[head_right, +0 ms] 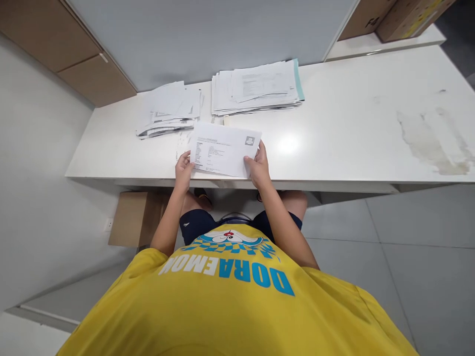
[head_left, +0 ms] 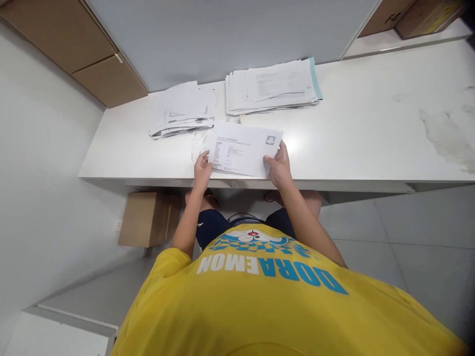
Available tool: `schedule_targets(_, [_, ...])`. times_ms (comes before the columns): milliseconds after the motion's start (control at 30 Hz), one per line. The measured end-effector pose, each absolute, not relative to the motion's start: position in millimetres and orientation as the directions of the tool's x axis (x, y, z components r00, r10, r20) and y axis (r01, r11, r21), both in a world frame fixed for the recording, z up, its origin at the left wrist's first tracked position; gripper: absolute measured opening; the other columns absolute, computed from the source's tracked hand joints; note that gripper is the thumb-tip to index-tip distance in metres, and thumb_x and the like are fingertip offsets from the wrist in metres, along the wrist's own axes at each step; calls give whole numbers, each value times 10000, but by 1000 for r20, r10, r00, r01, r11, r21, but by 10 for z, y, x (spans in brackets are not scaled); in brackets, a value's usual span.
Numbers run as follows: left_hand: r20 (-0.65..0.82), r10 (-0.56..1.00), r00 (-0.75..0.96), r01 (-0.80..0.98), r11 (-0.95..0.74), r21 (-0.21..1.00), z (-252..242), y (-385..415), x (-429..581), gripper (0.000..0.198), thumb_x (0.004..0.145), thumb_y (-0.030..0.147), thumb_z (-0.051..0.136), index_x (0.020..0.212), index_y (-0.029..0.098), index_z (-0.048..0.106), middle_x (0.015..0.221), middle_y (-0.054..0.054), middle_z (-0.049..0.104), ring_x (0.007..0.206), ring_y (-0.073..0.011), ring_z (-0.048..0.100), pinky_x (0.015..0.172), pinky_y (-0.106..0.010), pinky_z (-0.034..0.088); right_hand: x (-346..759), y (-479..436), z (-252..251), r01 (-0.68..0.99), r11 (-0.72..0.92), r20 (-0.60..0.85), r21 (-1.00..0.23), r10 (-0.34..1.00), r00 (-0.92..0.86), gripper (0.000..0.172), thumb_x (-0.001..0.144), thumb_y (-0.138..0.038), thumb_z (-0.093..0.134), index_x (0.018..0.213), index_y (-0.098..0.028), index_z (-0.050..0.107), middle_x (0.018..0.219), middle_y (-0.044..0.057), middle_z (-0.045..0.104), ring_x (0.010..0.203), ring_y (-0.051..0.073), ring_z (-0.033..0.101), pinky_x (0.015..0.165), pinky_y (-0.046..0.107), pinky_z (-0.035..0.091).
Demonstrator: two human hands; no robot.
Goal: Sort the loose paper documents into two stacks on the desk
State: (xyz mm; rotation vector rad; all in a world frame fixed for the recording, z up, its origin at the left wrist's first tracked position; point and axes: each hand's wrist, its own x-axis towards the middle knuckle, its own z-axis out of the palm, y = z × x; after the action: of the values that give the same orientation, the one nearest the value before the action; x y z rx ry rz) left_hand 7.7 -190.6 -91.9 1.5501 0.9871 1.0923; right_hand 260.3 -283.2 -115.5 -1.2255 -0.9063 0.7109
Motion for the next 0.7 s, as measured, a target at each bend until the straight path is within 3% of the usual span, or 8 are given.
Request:
schedule_targets(333, [121,952,282,37,-136,990,-964,-1895,100,459,845,424,686,1232,197,587,1077,-99,722,1133,-282,667,965,-390,528,2624,-2835,-1217,-30,249,202,-968,844,496,693,773,-374,625,1426,-313,401,1416,74,547,1338,263,512,1141,486,418])
schedule_targets(700, [91,951,296,22,-103,994,-904,-1879,75,457,823,368,664,1243,200,591,941,-53,722,906,-223,693,823,-330,533,2640,-2827,-1155,-118,211,112,-970,824,556,563,673,-231,542,1235,-267,538,1295,55,646,1225,258,594,1093,481,456])
